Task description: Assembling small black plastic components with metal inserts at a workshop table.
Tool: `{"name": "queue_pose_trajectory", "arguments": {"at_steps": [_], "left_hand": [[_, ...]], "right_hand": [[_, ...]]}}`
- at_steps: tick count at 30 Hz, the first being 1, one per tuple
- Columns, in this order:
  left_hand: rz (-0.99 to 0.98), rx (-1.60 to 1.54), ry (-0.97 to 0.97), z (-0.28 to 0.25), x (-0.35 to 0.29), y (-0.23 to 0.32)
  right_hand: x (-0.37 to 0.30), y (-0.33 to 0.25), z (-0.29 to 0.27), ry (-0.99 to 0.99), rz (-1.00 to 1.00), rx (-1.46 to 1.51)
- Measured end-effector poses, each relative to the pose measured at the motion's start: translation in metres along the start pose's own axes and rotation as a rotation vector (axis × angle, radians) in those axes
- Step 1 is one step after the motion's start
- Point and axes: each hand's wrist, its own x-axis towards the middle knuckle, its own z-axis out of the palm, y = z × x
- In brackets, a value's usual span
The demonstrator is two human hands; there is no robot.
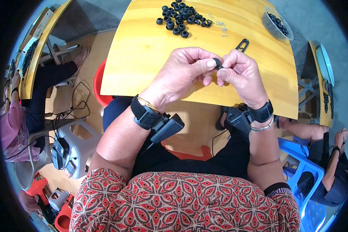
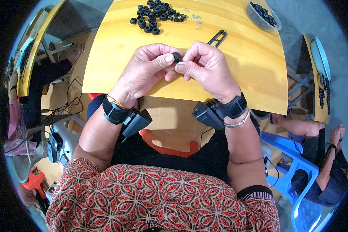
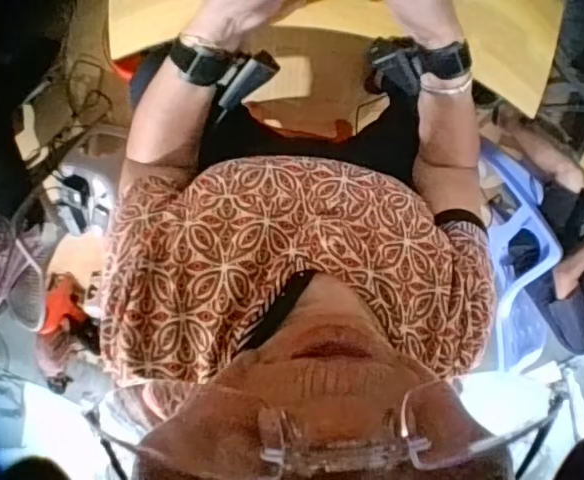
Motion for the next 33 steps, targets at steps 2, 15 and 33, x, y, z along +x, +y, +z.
{"name": "queue_pose_trajectory", "arguments": {"at_steps": [2,15,33], "left_hand": [[-0.030,-0.060,-0.030,-0.001,-0.001,0.000],[-0.139,-0.210,-0.011,0.002,0.000,-0.001],[-0.143,0.117,-0.043,0.010,-0.003,0.007]], "right_hand": [[-0.001,-0.003,0.003,0.019,0.013,0.007],[-0.005,-0.014,0.009,-0.020,-0.015,-0.209],[-0.006,0.002,0.011,0.055,-0.207,-0.467]]}}
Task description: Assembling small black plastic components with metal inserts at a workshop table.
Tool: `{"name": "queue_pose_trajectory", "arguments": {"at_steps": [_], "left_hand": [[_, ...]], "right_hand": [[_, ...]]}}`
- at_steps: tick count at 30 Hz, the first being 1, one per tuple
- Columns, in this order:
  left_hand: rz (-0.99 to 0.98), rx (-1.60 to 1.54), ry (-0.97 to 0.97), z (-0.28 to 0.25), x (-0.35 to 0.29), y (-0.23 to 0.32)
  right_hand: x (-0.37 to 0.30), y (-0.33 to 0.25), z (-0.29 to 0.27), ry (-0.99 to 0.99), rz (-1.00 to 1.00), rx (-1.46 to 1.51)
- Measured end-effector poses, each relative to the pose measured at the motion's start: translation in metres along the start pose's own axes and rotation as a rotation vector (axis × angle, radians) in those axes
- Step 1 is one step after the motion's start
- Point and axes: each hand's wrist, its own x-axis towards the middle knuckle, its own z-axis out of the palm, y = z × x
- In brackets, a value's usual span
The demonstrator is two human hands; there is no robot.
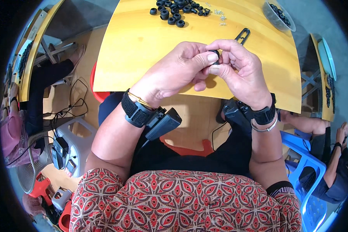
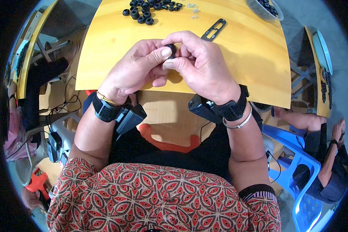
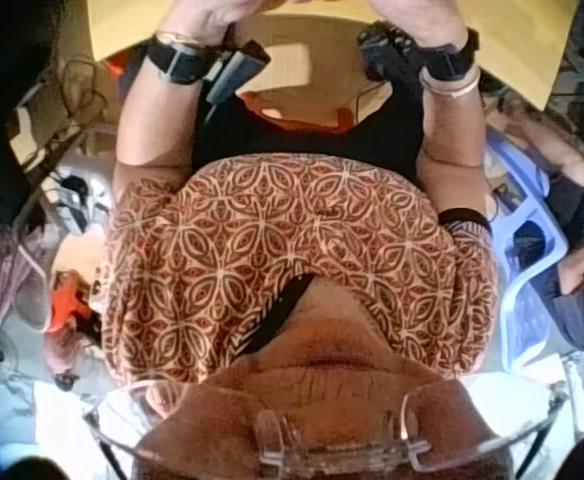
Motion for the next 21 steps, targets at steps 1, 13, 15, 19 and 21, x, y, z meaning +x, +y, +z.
{"name": "queue_pose_trajectory", "arguments": {"at_steps": [1,13,15,19,21], "left_hand": [[-0.004,0.014,0.006,0.000,-0.001,-0.002],[-0.010,0.126,0.015,-0.001,-0.002,-0.003],[-0.026,0.124,0.025,-0.002,-0.001,-0.003],[-0.069,-0.048,0.006,-0.007,-0.002,0.000],[-0.084,-0.190,0.026,-0.008,-0.001,-0.002]], "right_hand": [[-0.001,0.000,0.001,0.014,0.000,-0.024],[0.002,-0.008,0.001,-0.102,-0.095,-0.061],[0.003,-0.007,0.000,-0.102,-0.121,-0.082],[0.003,-0.003,-0.001,-0.075,-0.206,-0.205],[0.004,-0.007,-0.005,-0.091,-0.179,-0.323]]}}
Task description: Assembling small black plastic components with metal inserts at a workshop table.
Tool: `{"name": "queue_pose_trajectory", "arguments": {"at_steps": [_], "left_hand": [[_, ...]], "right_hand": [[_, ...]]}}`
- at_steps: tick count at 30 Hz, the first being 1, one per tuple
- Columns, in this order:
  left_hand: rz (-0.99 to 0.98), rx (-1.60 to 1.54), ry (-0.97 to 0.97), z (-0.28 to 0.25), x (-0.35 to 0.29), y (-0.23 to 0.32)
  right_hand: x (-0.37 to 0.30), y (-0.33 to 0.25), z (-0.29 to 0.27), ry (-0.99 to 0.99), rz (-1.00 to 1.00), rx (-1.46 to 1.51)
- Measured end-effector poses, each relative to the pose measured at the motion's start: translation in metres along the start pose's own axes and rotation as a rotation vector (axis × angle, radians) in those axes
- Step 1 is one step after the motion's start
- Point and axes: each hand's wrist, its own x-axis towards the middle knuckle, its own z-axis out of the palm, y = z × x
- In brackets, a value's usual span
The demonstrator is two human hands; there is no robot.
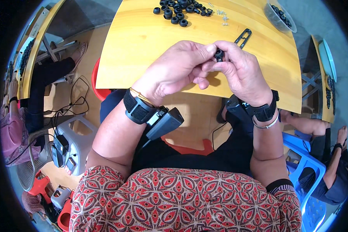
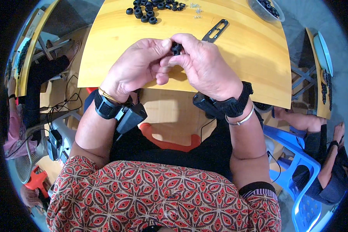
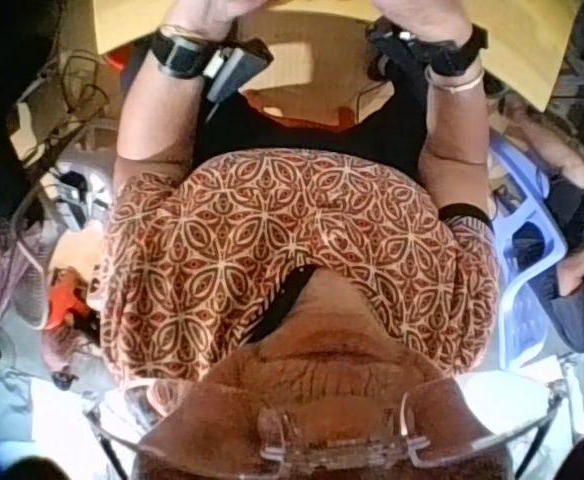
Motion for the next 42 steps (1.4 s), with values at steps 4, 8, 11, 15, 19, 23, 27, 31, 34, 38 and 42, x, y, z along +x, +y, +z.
{"name": "queue_pose_trajectory", "arguments": {"at_steps": [4,8,11,15,19,23,27,31,34,38,42], "left_hand": [[-0.039,-0.058,-0.045,0.002,-0.003,0.005],[-0.051,-0.122,-0.046,0.002,-0.003,0.003],[-0.069,-0.218,-0.108,-0.002,-0.002,0.002],[-0.069,-0.265,-0.125,-0.002,-0.003,0.001],[-0.046,-0.239,-0.113,0.001,-0.001,0.000],[0.045,-0.032,-0.087,-0.006,-0.003,0.003],[0.634,0.659,0.096,0.003,0.002,-0.004],[0.651,0.505,-0.078,0.025,0.002,-0.012],[0.722,0.581,-0.114,0.023,0.004,-0.011],[0.821,0.608,-0.046,0.028,0.002,-0.011],[0.876,0.538,0.021,0.035,0.004,-0.014]], "right_hand": [[0.000,0.001,-0.001,0.012,-0.028,-0.049],[0.000,0.003,0.001,0.018,-0.014,-0.007],[0.001,0.001,0.001,0.010,-0.018,0.000],[0.001,-0.001,0.002,0.017,-0.019,0.058],[0.000,0.001,0.000,0.020,-0.016,0.040],[0.001,0.001,-0.002,0.018,0.016,0.080],[0.002,-0.014,-0.003,0.032,0.003,0.043],[-0.002,-0.027,-0.003,0.032,-0.047,0.010],[-0.003,-0.031,0.002,0.066,-0.100,0.073],[0.003,-0.033,0.000,0.069,-0.236,0.026],[0.001,-0.036,-0.001,0.094,-0.216,0.002]]}}
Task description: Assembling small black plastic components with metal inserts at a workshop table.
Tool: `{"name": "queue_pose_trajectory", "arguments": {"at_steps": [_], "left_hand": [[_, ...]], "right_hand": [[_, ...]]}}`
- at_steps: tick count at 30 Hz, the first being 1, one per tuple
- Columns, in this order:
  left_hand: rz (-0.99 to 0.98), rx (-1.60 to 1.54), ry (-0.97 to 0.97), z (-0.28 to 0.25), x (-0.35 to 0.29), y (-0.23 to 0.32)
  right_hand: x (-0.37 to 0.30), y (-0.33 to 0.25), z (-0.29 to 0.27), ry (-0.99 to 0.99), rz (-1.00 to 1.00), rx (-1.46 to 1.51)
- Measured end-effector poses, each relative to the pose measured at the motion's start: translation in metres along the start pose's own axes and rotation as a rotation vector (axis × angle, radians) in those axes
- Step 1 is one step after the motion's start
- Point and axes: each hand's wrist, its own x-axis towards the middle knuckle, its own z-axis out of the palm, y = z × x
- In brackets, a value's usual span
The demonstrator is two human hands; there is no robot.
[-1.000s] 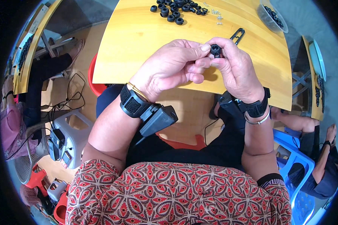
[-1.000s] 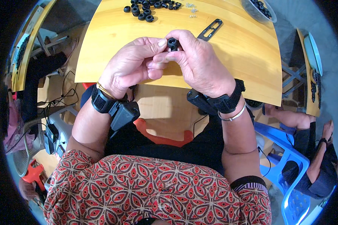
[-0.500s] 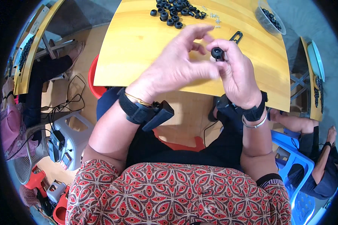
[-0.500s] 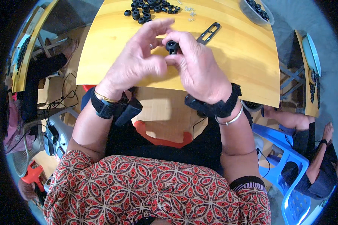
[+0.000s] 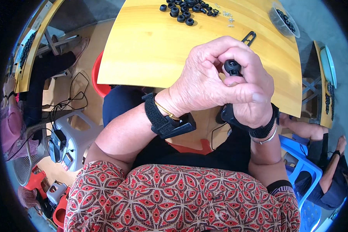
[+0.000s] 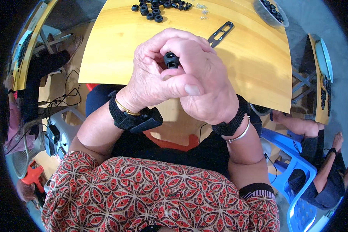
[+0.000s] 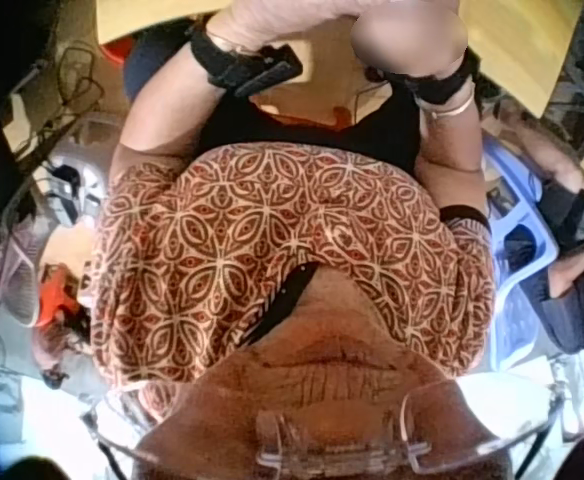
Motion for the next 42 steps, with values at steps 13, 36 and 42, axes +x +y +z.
{"name": "queue_pose_trajectory", "arguments": {"at_steps": [13,36,42], "left_hand": [[-0.406,-0.426,0.109,-0.003,0.008,0.005],[-0.776,-0.855,0.120,-0.007,-0.001,0.005],[-0.395,-0.243,0.053,-0.018,-0.002,-0.003]], "right_hand": [[0.000,0.015,-0.004,0.090,0.041,-0.042],[-0.006,0.035,0.006,0.055,0.095,0.105],[-0.004,0.027,-0.005,0.138,0.058,-0.022]]}}
